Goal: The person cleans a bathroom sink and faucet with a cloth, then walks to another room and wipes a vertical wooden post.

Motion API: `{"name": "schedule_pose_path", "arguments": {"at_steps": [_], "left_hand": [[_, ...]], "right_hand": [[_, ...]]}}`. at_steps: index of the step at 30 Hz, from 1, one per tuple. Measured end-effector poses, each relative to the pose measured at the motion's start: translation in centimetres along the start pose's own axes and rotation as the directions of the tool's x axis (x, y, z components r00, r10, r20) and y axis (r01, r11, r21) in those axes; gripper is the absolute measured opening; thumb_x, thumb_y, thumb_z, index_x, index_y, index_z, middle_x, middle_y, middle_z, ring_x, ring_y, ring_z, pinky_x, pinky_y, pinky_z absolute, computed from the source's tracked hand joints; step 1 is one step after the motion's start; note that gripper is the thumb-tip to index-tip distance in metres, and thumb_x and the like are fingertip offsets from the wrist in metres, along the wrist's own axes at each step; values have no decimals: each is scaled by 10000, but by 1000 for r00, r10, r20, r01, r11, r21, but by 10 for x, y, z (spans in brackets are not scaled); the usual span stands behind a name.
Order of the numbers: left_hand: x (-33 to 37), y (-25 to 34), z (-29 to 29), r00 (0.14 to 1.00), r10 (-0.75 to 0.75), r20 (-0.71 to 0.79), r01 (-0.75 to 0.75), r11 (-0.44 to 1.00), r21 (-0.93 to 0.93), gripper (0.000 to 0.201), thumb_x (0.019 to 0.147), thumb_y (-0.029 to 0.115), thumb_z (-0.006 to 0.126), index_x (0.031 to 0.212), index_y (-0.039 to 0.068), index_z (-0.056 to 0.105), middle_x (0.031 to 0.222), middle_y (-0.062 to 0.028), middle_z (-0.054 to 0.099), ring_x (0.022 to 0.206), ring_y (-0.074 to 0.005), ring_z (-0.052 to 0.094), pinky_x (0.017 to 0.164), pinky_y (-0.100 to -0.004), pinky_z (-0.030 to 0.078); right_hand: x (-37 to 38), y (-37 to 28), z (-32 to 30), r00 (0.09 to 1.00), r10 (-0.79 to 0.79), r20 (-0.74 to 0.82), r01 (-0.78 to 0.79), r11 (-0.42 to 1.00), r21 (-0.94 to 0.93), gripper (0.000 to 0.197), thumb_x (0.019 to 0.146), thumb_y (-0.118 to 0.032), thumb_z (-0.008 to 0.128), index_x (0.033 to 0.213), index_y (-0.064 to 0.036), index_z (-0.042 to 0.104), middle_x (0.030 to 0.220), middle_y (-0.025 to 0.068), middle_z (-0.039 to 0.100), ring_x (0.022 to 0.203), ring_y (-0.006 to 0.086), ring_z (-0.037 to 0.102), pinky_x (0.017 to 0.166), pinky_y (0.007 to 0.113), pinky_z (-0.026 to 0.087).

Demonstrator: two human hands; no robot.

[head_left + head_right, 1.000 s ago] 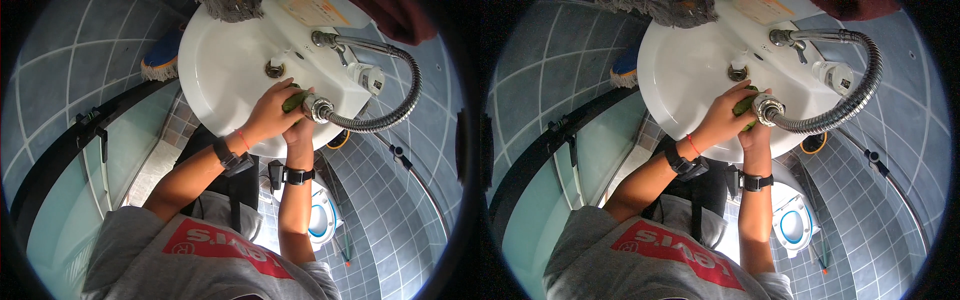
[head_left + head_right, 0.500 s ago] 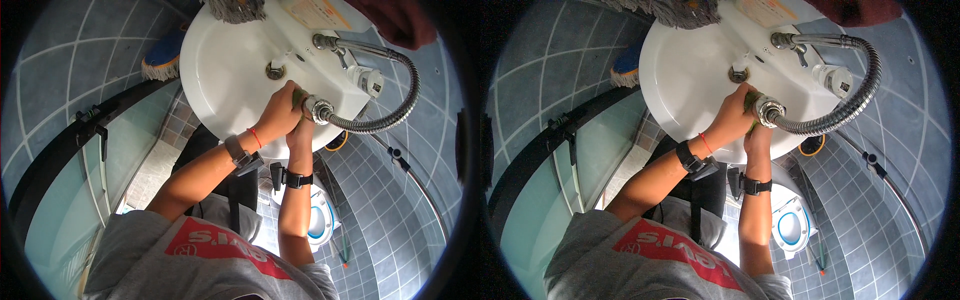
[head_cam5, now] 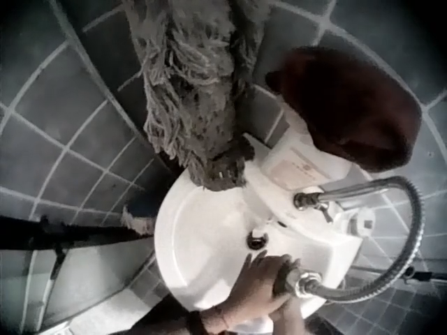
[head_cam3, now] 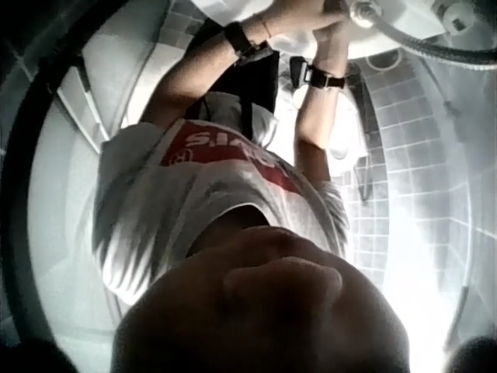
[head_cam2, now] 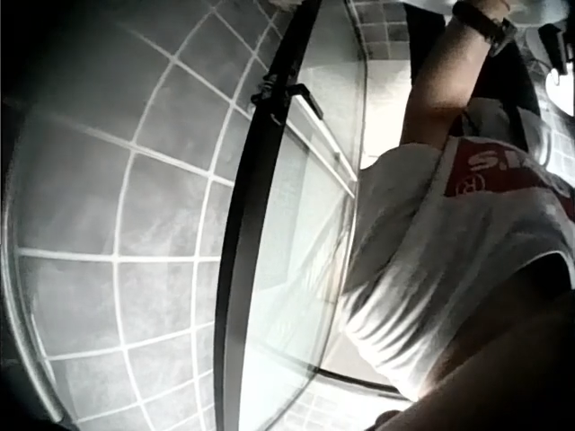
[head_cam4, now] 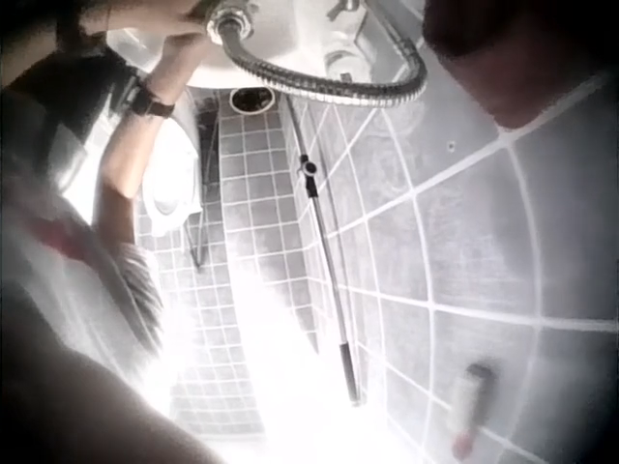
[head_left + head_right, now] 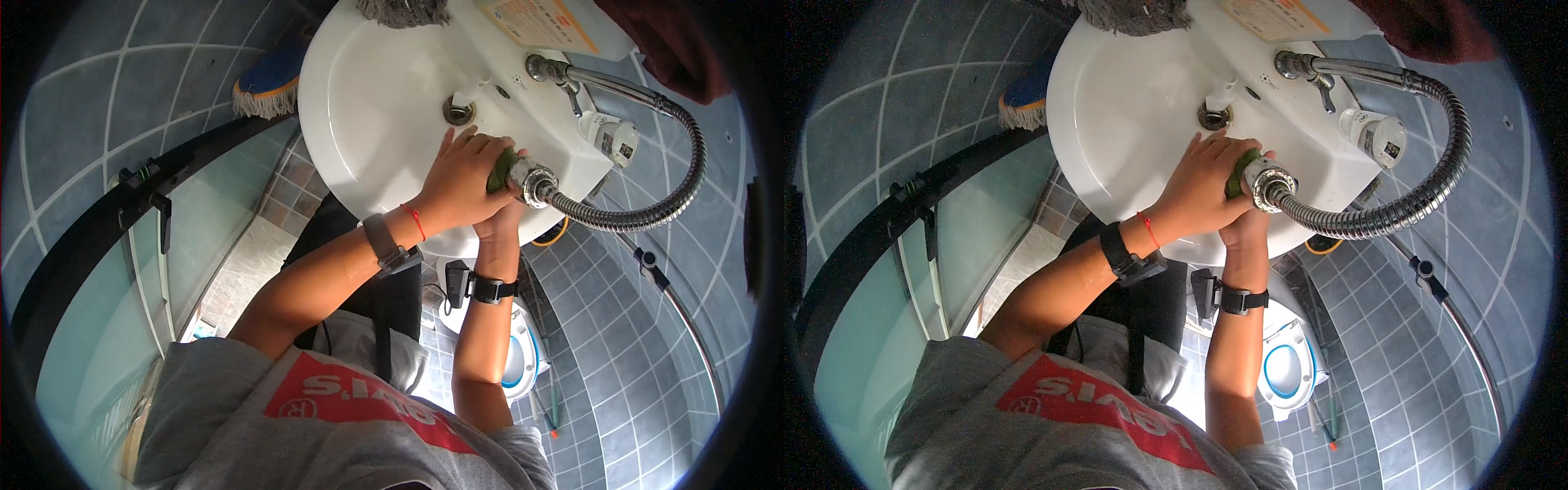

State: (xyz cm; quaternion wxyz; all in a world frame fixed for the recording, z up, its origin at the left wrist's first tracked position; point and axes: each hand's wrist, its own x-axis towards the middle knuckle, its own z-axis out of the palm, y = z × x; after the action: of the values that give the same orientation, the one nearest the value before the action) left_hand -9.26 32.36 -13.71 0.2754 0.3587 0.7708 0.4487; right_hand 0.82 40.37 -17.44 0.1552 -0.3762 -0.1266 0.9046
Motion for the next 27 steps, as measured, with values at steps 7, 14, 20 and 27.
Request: {"name": "schedule_pose_path", "arguments": {"at_steps": [7, 14, 20, 27], "left_hand": [[12, -2, 6, 997, -70, -34, 63, 982, -177, 305, 788, 201, 706, 995, 41, 551, 982, -163, 664, 940, -394, 616, 796, -463, 515], [22, 6, 5, 990, -129, 59, 138, 969, -207, 293, 828, 172, 693, 1056, 38, 569, 874, -183, 687, 807, -403, 656, 699, -446, 525], [17, 10, 6, 932, -358, -53, 273, 791, -547, 371, 919, 243, 650, 1149, -29, 547, 949, -219, 673, 874, -389, 661, 777, -447, 527], [2, 1, 9, 981, -29, -193, 12, 996, -89, 531, 787, 123, 705, 1286, 68, 534, 1239, -177, 607, 1144, -382, 589, 951, -417, 497]], "right_hand": [[4, 13, 0, 972, -147, -185, 116, 979, -170, 373, 1033, -414, 465, 1217, -112, 585, 1162, 57, 645, 1040, 204, 624, 884, 349, 526], [-5, 10, 20, 898, -328, -292, 190, 889, -416, 261, 1025, -263, 535, 1221, -92, 561, 1147, 55, 628, 1023, 179, 615, 880, 325, 518], [3, 3, 5, 872, -463, -156, 268, 720, -640, 312, 1031, -275, 548, 1268, -74, 526, 1181, 58, 603, 1071, 158, 589, 944, 308, 481], [-1, -13, 11, 967, -170, -188, 97, 933, -346, 436, 1033, -445, 485, 1278, -89, 544, 1246, 67, 608, 1147, 198, 579, 995, 368, 479]]}}
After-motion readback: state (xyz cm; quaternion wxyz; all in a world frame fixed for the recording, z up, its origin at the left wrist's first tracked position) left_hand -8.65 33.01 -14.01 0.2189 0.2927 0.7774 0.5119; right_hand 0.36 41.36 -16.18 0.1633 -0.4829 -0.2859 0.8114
